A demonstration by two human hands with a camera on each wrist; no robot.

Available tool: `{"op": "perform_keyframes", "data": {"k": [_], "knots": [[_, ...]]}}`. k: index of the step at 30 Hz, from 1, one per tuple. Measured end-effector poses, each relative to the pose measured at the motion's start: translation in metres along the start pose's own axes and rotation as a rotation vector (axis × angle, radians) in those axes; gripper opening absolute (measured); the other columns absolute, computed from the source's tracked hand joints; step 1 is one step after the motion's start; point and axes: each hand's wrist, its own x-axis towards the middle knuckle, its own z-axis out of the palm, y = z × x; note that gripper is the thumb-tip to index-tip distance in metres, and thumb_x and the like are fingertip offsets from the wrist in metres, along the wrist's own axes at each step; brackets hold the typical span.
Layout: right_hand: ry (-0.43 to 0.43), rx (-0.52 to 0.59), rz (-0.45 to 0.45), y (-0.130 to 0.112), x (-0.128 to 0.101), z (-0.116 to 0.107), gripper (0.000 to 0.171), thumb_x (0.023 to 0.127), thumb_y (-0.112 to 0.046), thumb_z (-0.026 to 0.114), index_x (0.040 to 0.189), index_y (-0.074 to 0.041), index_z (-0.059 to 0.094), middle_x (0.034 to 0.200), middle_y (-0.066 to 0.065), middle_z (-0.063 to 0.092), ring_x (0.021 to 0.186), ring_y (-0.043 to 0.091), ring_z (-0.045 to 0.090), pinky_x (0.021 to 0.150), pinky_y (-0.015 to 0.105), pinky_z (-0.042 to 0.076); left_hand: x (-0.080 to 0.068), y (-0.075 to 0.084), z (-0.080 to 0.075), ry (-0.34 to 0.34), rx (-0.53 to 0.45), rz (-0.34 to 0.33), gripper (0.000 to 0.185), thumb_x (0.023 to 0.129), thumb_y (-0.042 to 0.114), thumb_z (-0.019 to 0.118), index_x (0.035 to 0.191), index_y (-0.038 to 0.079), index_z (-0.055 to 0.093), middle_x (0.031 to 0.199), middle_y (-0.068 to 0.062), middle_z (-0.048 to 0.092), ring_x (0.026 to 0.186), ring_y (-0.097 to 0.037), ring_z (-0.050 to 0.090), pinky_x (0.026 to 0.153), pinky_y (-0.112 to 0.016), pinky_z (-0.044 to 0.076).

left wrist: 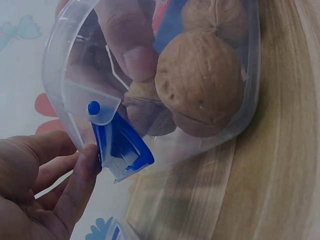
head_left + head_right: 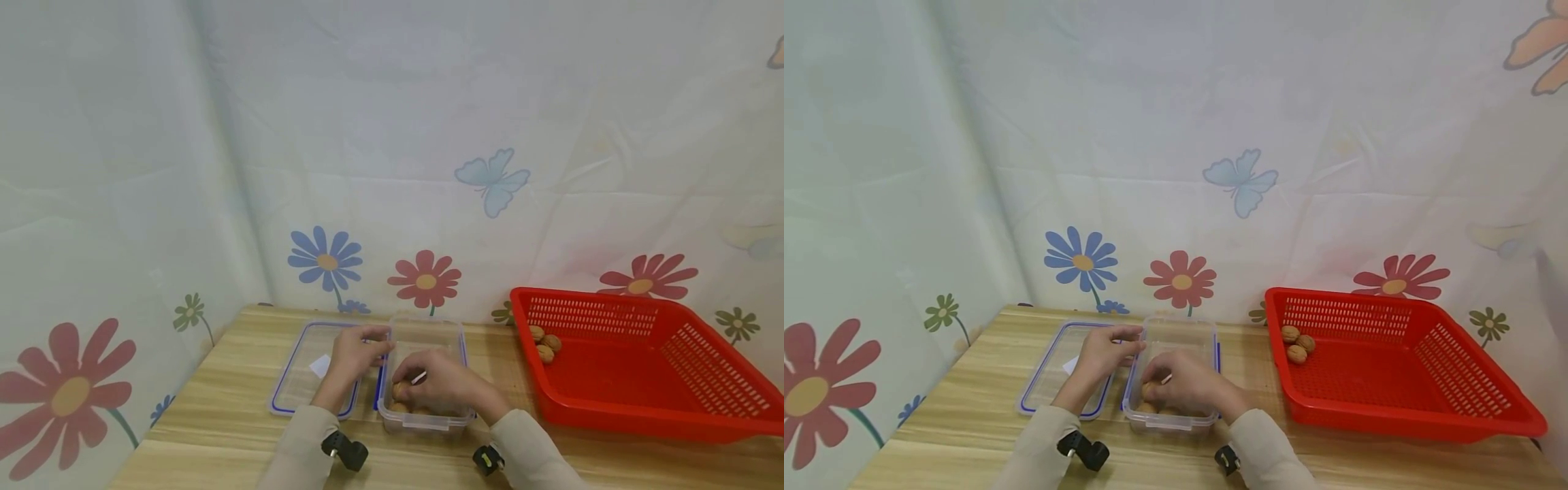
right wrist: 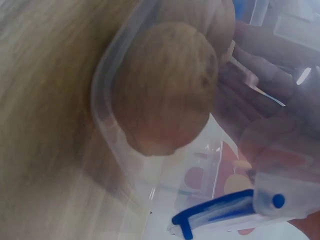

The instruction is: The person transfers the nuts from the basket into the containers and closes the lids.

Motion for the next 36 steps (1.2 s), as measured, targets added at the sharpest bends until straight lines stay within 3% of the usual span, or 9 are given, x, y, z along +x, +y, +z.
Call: {"op": "perform_keyframes", "data": {"k": [4,12,21,27,36], "knots": [[-0.013,-0.01,0.021,0.0,0.001,0.002,0.013,0.095,-0.014,0.083,0.107,-0.013,0.08,0.092,-0.012,0.075,0.088,0.009,0.068,0.09,0.032,0.059,0.0,0.0,-0.001,0.001,-0.007,0.006,0.033,0.093,0.007,0.081,0.125,-0.001,0.076,0.115,-0.018,0.075,0.087,-0.027,0.078,0.073,-0.035,0.068],[-0.001,-0.011,0.038,-0.001,0.0,-0.001,0.018,0.094,-0.01,0.082,0.112,-0.011,0.08,0.105,-0.005,0.077,0.102,0.015,0.071,0.101,0.047,0.059,-0.001,0.0,-0.002,0.0,-0.017,0.016,0.032,0.093,0.005,0.081,0.124,-0.002,0.076,0.115,-0.02,0.075,0.087,-0.029,0.078,0.073,-0.036,0.068],[0.011,0.046,-0.043,-0.006,-0.006,-0.016,0.023,0.095,-0.002,0.079,0.117,0.001,0.076,0.117,0.017,0.075,0.111,0.038,0.071,0.101,0.056,0.059,0.0,-0.003,0.0,-0.005,-0.038,0.018,0.033,0.092,0.005,0.081,0.124,-0.003,0.076,0.113,-0.019,0.076,0.086,-0.028,0.078,0.07,-0.033,0.068],[0.043,0.006,-0.076,-0.019,-0.01,-0.032,0.023,0.096,-0.006,0.079,0.118,-0.001,0.076,0.117,0.01,0.076,0.11,0.031,0.072,0.098,0.047,0.062,-0.001,-0.001,0.0,-0.01,-0.036,0.011,0.034,0.092,0.006,0.082,0.125,-0.001,0.076,0.115,-0.019,0.075,0.087,-0.028,0.078,0.072,-0.034,0.068],[0.088,-0.114,-0.034,-0.05,-0.024,-0.073,0.027,0.097,-0.015,0.08,0.123,-0.01,0.075,0.12,0.002,0.075,0.111,0.023,0.071,0.093,0.035,0.064,0.001,0.0,0.0,0.0,-0.025,-0.01,0.035,0.092,0.008,0.083,0.126,0.001,0.077,0.115,-0.017,0.076,0.088,-0.026,0.078,0.071,-0.032,0.067]]}}
